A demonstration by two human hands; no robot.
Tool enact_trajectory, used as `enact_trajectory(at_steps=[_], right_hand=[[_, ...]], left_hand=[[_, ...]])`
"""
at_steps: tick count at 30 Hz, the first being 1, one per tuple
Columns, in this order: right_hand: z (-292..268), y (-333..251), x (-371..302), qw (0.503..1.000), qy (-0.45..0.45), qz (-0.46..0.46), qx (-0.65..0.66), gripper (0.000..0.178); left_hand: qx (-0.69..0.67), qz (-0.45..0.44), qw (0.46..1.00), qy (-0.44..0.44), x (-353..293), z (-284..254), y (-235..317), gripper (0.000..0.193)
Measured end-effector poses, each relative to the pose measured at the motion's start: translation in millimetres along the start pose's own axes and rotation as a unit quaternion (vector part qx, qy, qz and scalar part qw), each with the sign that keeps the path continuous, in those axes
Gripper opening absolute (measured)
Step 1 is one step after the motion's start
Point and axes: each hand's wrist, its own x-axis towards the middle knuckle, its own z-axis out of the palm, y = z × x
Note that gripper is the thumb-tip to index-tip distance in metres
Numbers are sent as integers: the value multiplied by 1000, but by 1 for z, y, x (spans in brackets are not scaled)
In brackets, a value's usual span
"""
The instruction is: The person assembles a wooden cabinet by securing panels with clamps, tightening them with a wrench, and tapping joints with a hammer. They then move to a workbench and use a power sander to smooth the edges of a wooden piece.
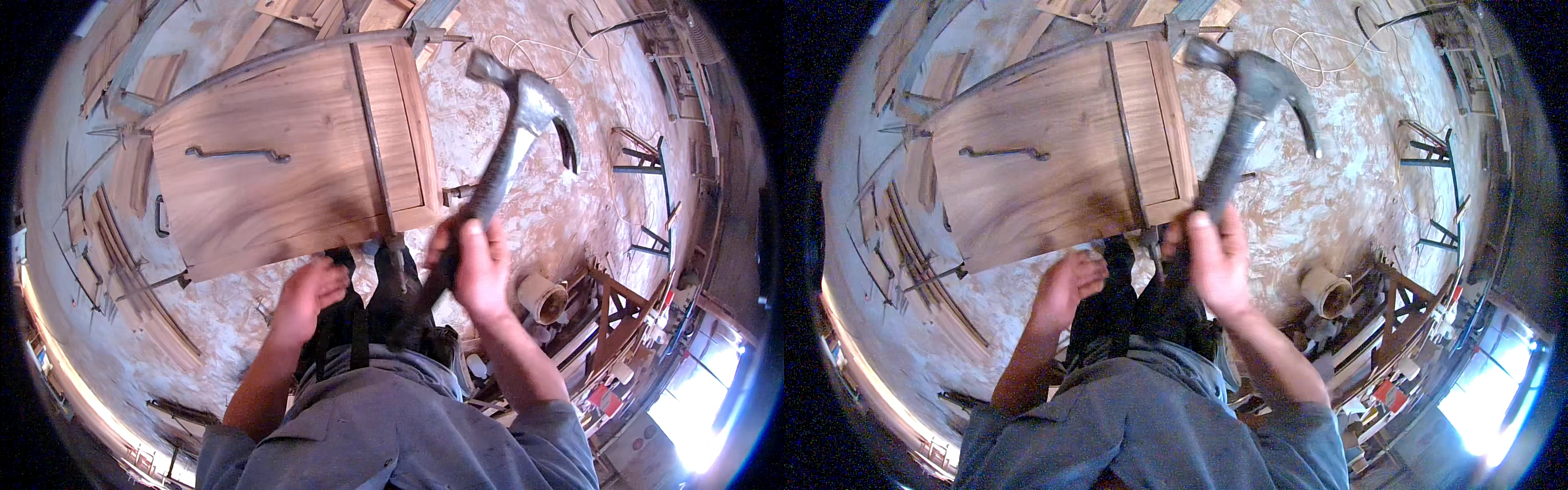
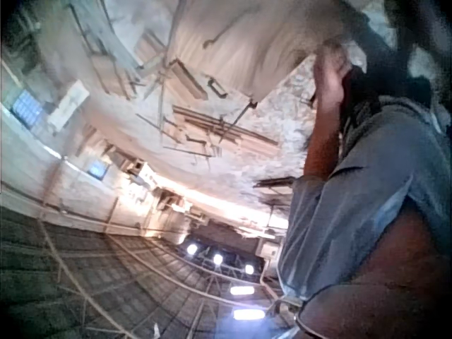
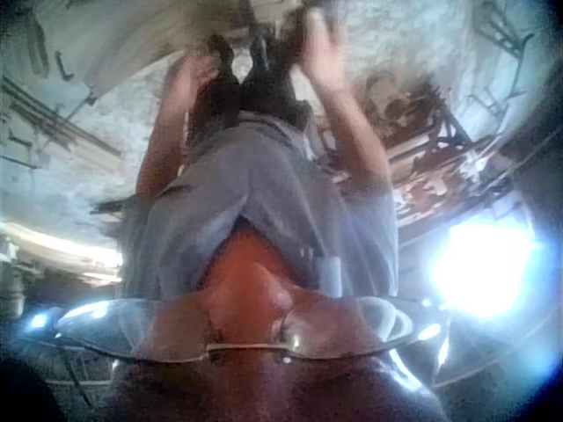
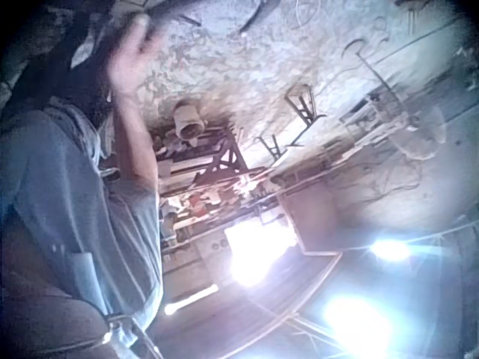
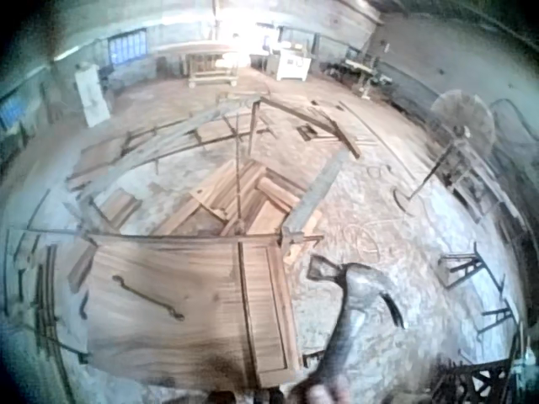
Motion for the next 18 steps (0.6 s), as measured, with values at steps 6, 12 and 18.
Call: enact_trajectory(at_steps=[6,12,18], right_hand=[[83,33,-6,979,-193,-30,-55,31],[2,70,-57,950,-58,-64,-301,21],[34,46,-41,892,-95,-207,-390,23]], left_hand=[[494,280,812,134,-59,29,37,48],[463,305,788,266,-55,-70,38,27],[399,270,833,271,-65,-118,35,21]])
